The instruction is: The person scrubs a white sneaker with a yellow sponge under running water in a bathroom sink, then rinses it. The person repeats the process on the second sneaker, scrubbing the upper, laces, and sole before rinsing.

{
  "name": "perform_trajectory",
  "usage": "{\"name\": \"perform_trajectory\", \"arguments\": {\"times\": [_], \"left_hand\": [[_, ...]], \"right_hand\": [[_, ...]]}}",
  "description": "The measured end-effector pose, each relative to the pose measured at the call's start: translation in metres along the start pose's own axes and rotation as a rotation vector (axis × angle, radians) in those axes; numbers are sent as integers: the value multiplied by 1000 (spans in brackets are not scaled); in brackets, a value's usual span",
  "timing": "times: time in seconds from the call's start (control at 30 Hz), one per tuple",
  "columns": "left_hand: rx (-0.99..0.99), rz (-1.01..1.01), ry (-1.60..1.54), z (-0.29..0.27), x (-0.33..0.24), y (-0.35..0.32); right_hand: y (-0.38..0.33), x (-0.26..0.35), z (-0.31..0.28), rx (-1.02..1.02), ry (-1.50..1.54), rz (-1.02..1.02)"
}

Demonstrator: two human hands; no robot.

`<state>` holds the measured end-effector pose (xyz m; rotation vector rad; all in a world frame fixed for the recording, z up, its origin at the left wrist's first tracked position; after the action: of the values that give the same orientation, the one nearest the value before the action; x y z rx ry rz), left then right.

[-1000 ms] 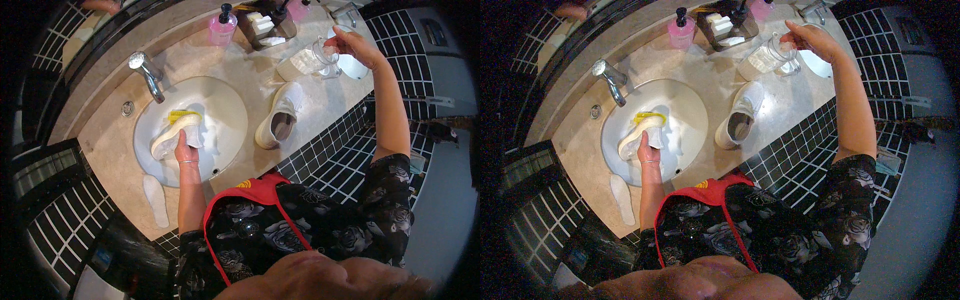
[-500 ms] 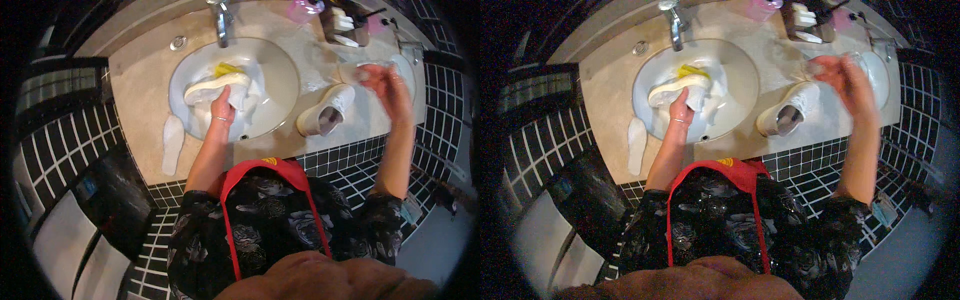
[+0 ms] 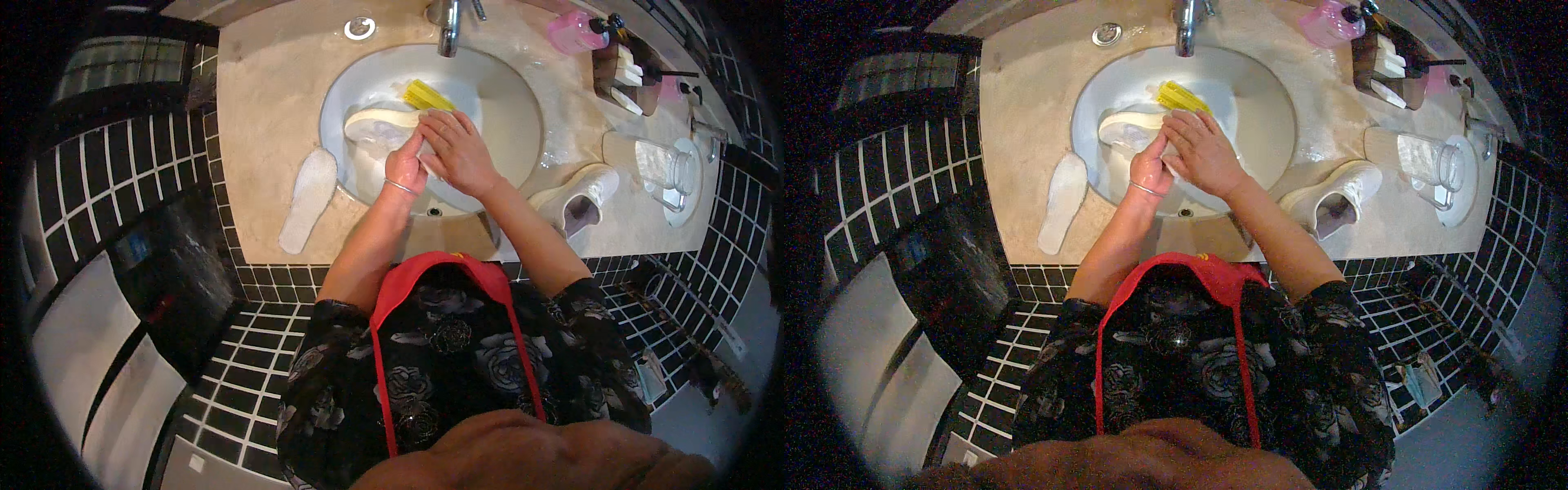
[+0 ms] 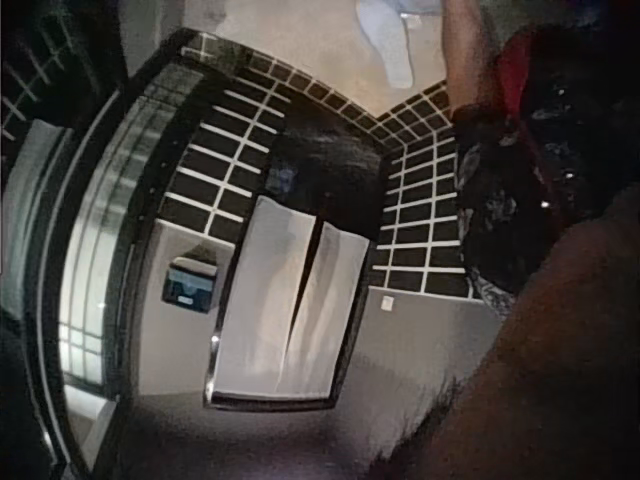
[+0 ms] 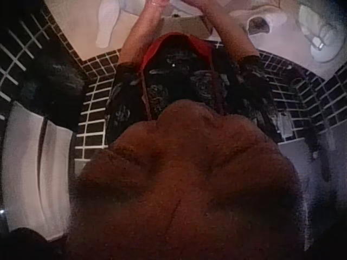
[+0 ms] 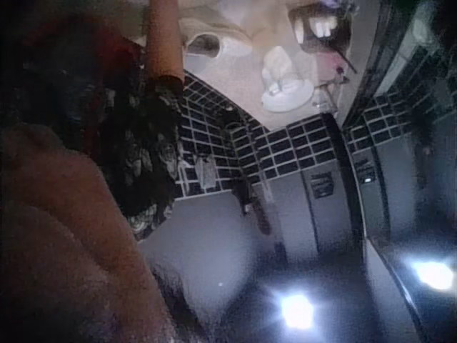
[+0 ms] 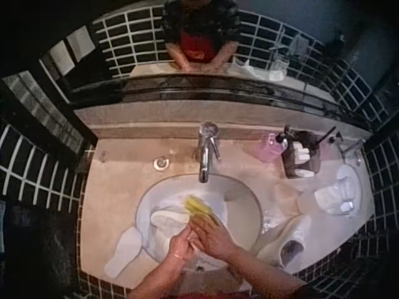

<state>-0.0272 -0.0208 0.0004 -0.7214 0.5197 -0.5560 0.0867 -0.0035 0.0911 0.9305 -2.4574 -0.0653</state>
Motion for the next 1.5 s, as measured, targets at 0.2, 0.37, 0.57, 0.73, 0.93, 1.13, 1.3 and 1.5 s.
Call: {"name": "perform_trajectory", "arguments": {"times": [0.2,0.37,0.57,0.73,0.93,1.13,1.3,1.5], "left_hand": [[21,-9,-82,9,1,-10],[92,39,-125,10,-8,-4],[120,-2,-175,8,-10,-10],[53,-3,-162,-7,-14,-27],[-13,-24,-89,-19,-13,-37],[-12,-10,1,-21,-9,-35],[-73,23,248,-36,17,0],[-253,144,683,-41,29,23]], "right_hand": [[-29,24,1,90,-24,24],[-50,38,-12,91,226,33],[-44,-19,-28,-509,257,302],[-20,-105,37,-415,305,735],[4,-111,119,-68,-138,215],[-30,-124,107,-77,-170,552],[-80,-134,44,-404,329,1008],[-88,-68,-6,-356,209,719]]}}
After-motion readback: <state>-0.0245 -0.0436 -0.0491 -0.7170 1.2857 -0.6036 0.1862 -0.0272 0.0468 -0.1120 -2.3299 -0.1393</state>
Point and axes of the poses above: each hand's wrist, its own y-axis towards the middle knuckle, its own z-axis out of the palm, x = y × z, the point moved 4 cm from there along y, towards the middle knuckle, and after that the axes turned 8 degrees about -z, right-handed, at the moved point
